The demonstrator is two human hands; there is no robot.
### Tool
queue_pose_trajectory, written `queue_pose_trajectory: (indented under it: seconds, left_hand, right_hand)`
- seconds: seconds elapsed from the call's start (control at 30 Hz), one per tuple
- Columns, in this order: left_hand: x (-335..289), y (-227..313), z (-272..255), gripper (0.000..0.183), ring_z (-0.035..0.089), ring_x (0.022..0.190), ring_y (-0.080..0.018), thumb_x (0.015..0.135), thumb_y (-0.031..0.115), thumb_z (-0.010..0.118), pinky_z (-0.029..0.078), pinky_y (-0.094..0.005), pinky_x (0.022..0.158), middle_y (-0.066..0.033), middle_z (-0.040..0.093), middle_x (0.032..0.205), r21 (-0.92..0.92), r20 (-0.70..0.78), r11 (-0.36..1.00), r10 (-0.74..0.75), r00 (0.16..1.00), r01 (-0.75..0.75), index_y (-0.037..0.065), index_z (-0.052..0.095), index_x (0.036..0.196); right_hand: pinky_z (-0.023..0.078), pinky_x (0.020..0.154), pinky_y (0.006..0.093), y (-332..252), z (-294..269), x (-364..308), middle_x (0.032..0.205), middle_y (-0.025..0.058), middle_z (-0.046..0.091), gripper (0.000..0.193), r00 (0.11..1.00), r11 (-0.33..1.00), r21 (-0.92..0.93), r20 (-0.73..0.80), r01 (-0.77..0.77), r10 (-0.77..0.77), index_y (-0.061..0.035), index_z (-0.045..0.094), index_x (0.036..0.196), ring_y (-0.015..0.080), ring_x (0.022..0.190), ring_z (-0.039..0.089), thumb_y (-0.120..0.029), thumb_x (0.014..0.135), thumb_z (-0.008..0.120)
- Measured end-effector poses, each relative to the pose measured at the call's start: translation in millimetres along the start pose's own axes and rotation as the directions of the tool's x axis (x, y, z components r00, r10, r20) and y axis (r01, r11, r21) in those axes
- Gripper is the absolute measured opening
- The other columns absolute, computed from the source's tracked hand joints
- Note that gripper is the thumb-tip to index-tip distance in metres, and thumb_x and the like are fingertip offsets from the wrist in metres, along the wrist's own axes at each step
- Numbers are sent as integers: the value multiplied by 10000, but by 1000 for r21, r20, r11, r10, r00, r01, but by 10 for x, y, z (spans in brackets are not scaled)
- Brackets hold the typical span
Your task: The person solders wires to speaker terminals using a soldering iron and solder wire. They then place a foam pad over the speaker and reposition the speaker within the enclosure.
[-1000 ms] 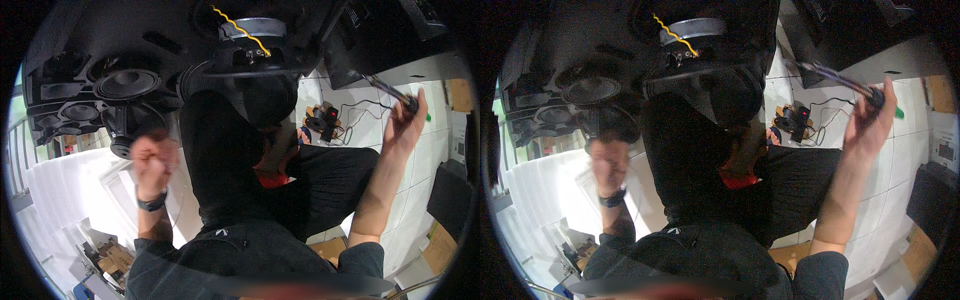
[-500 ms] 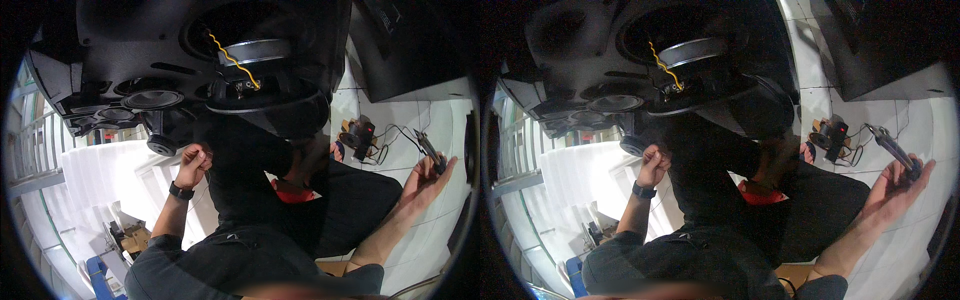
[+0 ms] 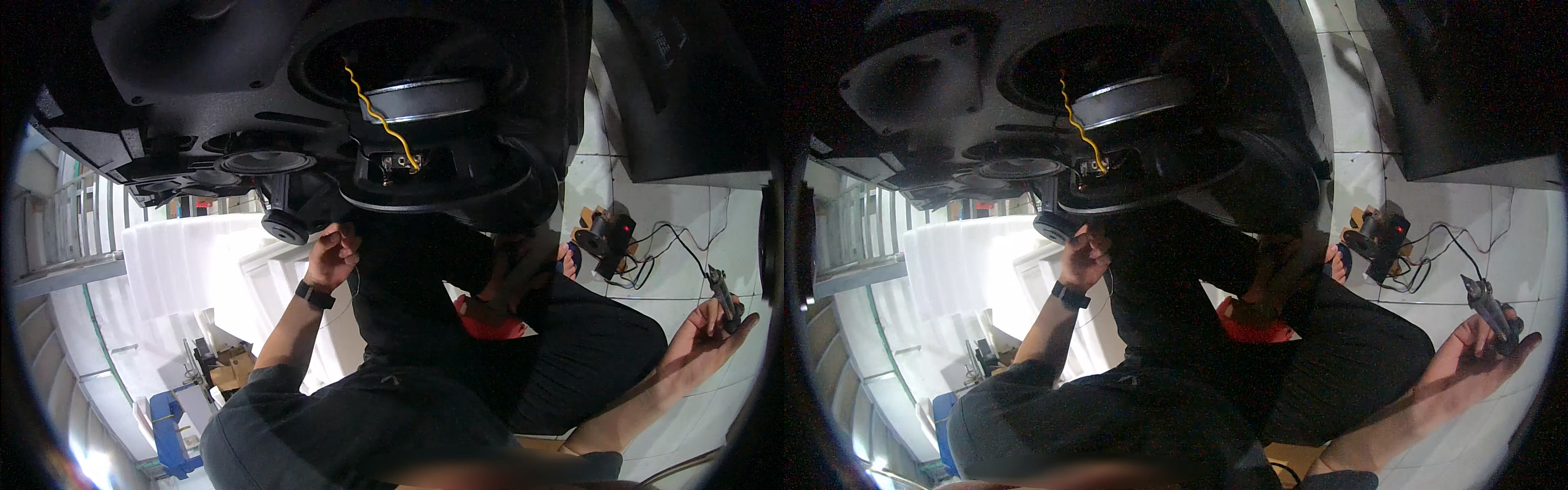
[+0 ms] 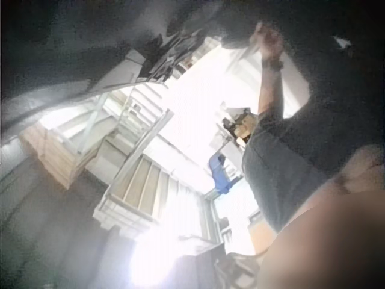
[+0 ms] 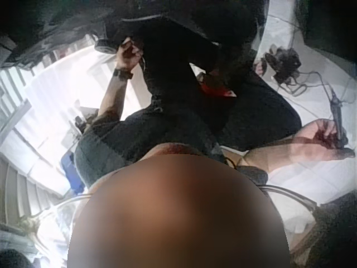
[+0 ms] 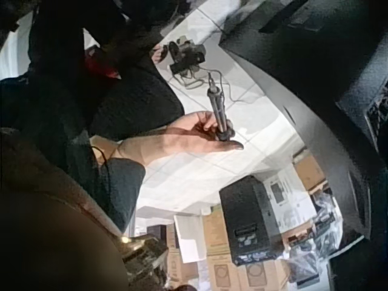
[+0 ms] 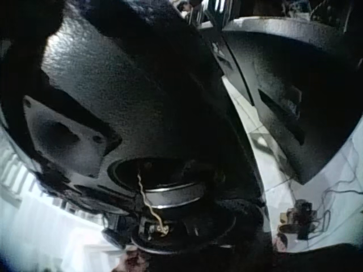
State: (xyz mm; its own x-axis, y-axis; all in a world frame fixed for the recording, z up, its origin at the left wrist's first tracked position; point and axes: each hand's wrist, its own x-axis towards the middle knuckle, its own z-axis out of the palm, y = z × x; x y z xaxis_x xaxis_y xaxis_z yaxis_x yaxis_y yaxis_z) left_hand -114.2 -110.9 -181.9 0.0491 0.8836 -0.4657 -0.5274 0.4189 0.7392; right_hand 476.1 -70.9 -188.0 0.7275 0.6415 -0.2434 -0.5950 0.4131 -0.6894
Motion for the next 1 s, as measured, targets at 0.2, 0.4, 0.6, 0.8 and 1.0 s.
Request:
queue_pose_trajectory:
  seconds: [0.2, 0.4, 0.6, 0.8, 1.0]
  left_hand:
    - [14, -20, 13, 73, 405, 706, -88, 931, 177, 679, 339, -226, 586, 30, 502, 863, -29, -7, 1000, 0, 1000, 0, 140, 618, 913]
    - [7, -55, 2, 73, 417, 697, -82, 915, 135, 709, 344, -225, 591, 43, 518, 837, -17, -31, 999, 36, 999, -36, 155, 639, 916]
    - [2, -122, -45, 86, 413, 691, -82, 917, 108, 707, 332, -227, 584, 50, 512, 811, 65, -100, 994, 95, 990, -89, 170, 658, 951]
    - [-10, -210, 161, 50, 395, 677, -72, 961, 172, 700, 314, -232, 589, 70, 466, 747, 116, -9, 981, 158, 987, -156, 154, 653, 952]
    - [-45, -175, 454, 139, 394, 676, -55, 1003, 240, 659, 305, -212, 577, 68, 440, 753, 329, 34, 923, 198, 980, -198, 138, 577, 958]
  right_hand:
    - [342, 606, 229, -6, -119, 57, 850, 54, 464, 347, 996, 998, 25, 72, -51, 49, 88, 575, 1072, 105, 711, 367, -197, 957, 736]
    - [356, 608, 235, -8, -95, 15, 857, 55, 456, 349, 991, 994, 52, 103, -94, 88, 77, 552, 1096, 115, 720, 376, -191, 961, 730]
    - [344, 551, 224, 55, 41, -30, 966, 111, 599, 310, 990, 996, -4, 115, -84, 83, 47, 546, 995, 93, 667, 380, -227, 982, 691]
    - [401, 600, 235, 150, 328, -253, 985, 119, 670, 307, 980, 993, -64, 168, -96, 105, -18, 616, 994, 97, 695, 500, -294, 948, 742]
    - [392, 546, 198, 237, 936, -495, 929, 129, 703, 305, 955, 997, -64, 290, -45, 61, -36, 687, 960, 86, 687, 563, -316, 902, 793]
